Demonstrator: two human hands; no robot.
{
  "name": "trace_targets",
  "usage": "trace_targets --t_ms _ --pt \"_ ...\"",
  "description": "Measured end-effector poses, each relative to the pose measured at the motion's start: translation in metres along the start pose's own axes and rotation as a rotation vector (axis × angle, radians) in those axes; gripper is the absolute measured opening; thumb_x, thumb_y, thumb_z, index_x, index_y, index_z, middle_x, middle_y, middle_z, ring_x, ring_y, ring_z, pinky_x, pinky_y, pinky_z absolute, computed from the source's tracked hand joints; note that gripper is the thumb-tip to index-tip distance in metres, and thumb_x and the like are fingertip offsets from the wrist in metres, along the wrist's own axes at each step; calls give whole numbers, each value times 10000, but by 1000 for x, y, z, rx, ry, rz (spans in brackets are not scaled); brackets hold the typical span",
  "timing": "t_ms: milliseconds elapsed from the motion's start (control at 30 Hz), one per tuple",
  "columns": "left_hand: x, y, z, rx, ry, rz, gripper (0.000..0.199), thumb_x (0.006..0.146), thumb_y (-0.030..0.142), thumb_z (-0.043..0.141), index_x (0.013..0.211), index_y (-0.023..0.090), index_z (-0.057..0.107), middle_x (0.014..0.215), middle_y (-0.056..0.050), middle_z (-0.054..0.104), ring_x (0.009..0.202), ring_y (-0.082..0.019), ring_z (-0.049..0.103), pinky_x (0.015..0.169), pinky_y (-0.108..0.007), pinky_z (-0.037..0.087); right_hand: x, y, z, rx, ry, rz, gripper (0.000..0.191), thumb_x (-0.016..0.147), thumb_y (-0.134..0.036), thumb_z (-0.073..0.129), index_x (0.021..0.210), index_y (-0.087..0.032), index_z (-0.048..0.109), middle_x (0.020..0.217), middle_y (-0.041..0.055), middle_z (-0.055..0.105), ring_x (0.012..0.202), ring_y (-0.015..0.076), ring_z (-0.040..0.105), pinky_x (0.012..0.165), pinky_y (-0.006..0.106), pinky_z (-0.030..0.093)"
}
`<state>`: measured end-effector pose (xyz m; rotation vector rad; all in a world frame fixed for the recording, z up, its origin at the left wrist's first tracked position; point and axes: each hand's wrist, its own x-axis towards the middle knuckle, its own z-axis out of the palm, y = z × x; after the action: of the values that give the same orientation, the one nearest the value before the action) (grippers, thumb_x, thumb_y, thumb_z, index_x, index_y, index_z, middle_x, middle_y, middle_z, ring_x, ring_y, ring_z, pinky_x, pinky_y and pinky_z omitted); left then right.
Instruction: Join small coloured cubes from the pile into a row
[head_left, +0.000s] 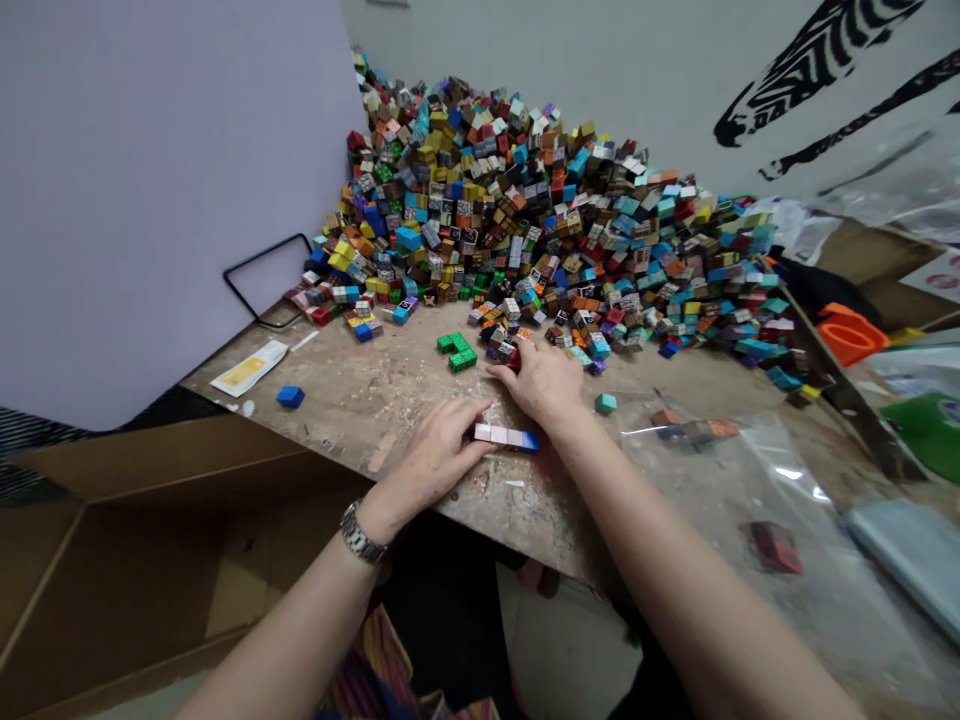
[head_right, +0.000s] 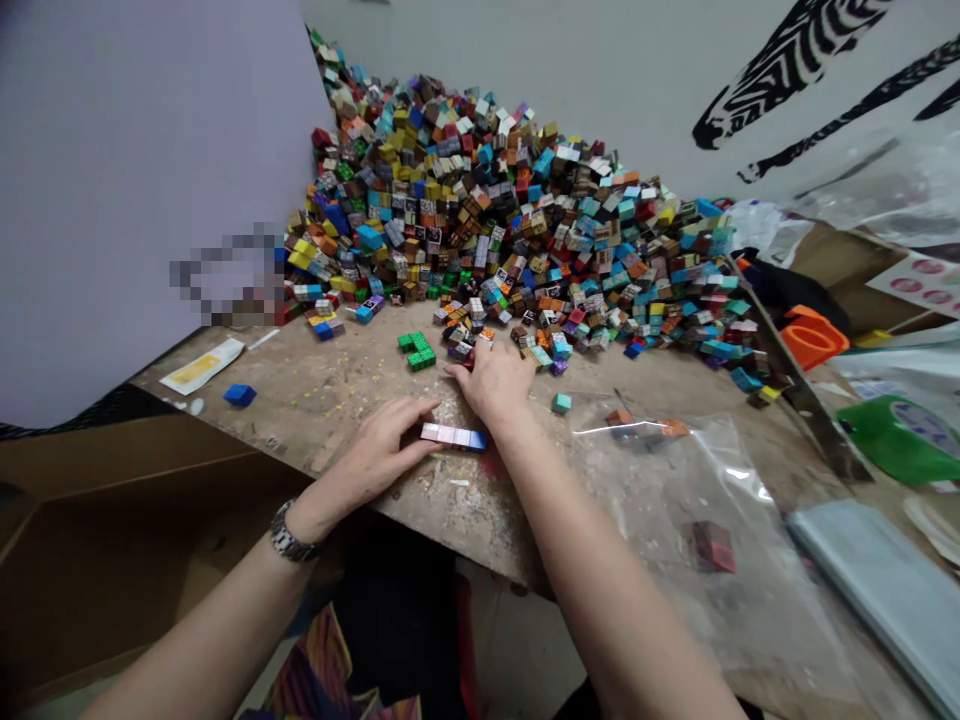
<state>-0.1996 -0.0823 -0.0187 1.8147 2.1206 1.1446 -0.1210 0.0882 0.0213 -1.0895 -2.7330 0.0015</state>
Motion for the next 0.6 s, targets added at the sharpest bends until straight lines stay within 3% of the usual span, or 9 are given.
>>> trace_targets --t_ms 267,467,600 --pt "-1 -2 1 -31 17 5 328 950 246 609 1273 193 585 1111 -64 674 1055 -224 623 950 -390 513 -3 11 2 104 -50 -121 235 986 -293 477 1109 -199 654 1200 135 710 1172 313 596 917 435 423" --pt "-1 -2 0 -39 14 -5 362 949 243 607 1307 203 569 1180 -75 662 1103 -233 612 974 -402 511 -11 27 7 237 -78 -284 365 938 -213 545 1289 -259 634 1245 90 702 1179 288 601 921 399 446" --pt "-1 -2 1 -46 19 -21 388 949 243 598 1333 214 557 1136 -67 667 1078 -230 617 979 -416 513 -18 26 3 192 -58 -340 288 947 -217 546 1192 -256 692 1268 103 678 1191 299 580 917 414 449"
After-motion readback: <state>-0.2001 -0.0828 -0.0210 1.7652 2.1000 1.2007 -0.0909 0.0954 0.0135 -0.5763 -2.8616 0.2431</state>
